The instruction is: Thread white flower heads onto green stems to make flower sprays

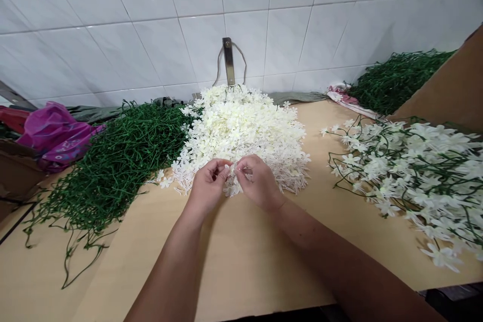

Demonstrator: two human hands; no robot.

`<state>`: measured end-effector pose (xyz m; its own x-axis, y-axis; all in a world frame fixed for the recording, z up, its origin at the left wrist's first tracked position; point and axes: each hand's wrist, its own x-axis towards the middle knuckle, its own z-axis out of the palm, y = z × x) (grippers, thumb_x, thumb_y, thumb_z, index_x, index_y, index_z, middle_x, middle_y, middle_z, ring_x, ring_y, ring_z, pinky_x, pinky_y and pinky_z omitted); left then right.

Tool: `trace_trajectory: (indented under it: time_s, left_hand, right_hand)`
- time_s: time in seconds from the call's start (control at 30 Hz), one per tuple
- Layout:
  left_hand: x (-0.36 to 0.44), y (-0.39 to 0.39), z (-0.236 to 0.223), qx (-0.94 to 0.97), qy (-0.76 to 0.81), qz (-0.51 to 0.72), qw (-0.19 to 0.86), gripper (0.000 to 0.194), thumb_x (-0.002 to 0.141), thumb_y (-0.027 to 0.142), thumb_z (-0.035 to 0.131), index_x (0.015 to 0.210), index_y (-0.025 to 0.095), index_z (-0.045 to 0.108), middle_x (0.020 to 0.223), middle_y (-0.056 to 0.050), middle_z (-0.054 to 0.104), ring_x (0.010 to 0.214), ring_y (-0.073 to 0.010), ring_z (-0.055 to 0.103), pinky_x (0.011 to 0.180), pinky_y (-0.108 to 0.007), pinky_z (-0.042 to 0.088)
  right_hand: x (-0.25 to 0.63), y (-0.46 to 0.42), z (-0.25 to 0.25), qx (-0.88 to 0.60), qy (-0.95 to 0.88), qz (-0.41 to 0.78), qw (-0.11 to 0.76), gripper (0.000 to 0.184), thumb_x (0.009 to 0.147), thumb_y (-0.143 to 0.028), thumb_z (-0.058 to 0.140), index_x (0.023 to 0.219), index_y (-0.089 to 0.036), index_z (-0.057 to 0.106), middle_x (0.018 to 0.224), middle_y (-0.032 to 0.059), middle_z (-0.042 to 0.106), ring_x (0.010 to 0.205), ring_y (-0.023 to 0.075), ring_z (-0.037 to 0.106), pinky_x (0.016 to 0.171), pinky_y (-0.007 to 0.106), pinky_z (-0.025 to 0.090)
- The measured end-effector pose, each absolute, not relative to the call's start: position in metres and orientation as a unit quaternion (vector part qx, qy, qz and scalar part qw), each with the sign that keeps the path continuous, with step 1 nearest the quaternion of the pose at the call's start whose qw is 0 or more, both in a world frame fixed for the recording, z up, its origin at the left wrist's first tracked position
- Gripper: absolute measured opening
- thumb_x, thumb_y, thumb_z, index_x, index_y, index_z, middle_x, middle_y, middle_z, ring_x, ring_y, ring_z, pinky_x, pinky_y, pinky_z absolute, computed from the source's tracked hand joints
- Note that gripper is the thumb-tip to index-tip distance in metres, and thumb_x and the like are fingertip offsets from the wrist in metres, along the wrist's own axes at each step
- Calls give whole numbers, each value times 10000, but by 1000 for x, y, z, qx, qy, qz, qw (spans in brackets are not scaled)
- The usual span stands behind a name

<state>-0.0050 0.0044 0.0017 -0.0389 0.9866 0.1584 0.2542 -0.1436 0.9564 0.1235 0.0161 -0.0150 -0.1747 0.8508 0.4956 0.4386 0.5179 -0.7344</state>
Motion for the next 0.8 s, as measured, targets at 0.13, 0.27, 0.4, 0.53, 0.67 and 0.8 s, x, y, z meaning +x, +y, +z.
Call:
trace_trajectory:
  time_s: [0.13, 0.27, 0.4, 0.53, 0.67, 0.8]
  left_hand:
    - [-5, 5, 2, 568, 522, 490, 406, 143, 691, 230, 540, 812, 162, 573, 563, 37, 464, 542, -84, 442, 527, -207, 360]
    - [-6, 4, 4, 550, 514, 492, 437, 172, 683, 244, 558, 830, 156, 572, 578, 38, 482, 531, -77, 441, 509, -196, 354]
    - [-5, 3, 7, 532, 510, 495, 459, 180, 675, 255, 575, 826, 159, 580, 565, 38, 495, 514, -75, 446, 493, -191, 353]
    - [-5, 2, 11, 527, 508, 497, 465, 176, 668, 253, 587, 819, 163, 593, 568, 37, 498, 513, -71, 449, 490, -187, 353]
    - [-5, 3, 11, 531, 510, 494, 463, 172, 673, 249, 586, 823, 165, 596, 579, 32, 500, 516, -71, 447, 486, -186, 351]
    - [-6, 3, 8, 547, 502, 484, 464, 177, 682, 255, 585, 839, 173, 594, 579, 32, 490, 521, -72, 441, 488, -186, 348]
  right_hand:
    - [124, 17, -16, -430, -674, 334, 498, 34, 720, -202, 492, 723, -169, 498, 821, 56, 544, 767, 135, 534, 618, 240, 492]
    - [121, 14, -13, -418, -662, 384, 489, 48, 708, -212, 515, 719, -167, 505, 780, 43, 567, 716, 130, 556, 628, 258, 496]
    - [121, 16, -12, -442, -646, 400, 477, 62, 711, -227, 520, 722, -166, 518, 748, 34, 587, 669, 129, 565, 573, 251, 477]
    - [124, 18, -11, -459, -656, 372, 470, 71, 714, -236, 525, 710, -165, 529, 725, 29, 587, 629, 119, 552, 562, 246, 459]
    - [126, 17, -8, -456, -691, 310, 467, 39, 714, -195, 519, 703, -163, 537, 765, 41, 581, 678, 121, 544, 604, 245, 463]
    - [126, 15, -8, -448, -709, 285, 463, 30, 712, -167, 513, 693, -162, 536, 794, 52, 578, 727, 127, 538, 611, 233, 460]
